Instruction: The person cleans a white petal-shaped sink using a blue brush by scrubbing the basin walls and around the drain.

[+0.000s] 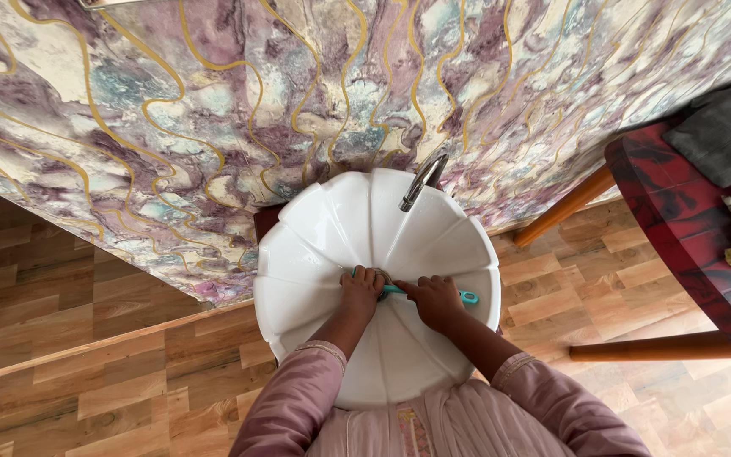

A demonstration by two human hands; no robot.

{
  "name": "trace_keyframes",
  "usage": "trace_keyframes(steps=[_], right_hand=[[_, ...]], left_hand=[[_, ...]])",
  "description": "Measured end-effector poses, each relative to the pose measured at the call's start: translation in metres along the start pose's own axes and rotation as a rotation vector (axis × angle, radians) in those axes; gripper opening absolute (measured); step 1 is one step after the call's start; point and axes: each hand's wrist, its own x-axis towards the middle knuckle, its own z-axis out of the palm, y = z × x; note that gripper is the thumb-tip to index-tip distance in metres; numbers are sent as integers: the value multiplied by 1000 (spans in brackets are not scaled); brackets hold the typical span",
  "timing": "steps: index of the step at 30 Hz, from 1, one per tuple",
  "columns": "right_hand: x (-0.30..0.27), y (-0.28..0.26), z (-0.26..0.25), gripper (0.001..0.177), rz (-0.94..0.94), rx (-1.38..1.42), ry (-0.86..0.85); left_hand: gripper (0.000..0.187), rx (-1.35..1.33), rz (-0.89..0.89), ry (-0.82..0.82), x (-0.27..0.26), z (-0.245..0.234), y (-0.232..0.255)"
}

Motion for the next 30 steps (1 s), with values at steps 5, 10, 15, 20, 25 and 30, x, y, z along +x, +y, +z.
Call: trace_keyframes(steps=[5,10,15,20,25,30], right_hand=[[-26,-3,-16,39,-16,184,-418],[-62,6,-8,52,-108,713,-688],[-5,-32,-14,38,105,226,-374],[-27,-49,-39,42,114,250,-106],[-53,-37,-43,50,-16,393,-514],[-1,-28,-28,50,-52,321,-460]], left_hand=[[71,-318,127,-229,-100,-15,21],[68,-320,408,-169,-154,-21,6],[48,-199,165,9,-60,-27,-26],[59,-180,117,-92,-77,-47,-19],[55,-341,226,-164,-148,-22,-2],[51,-339,121,99,-82,1,-20]])
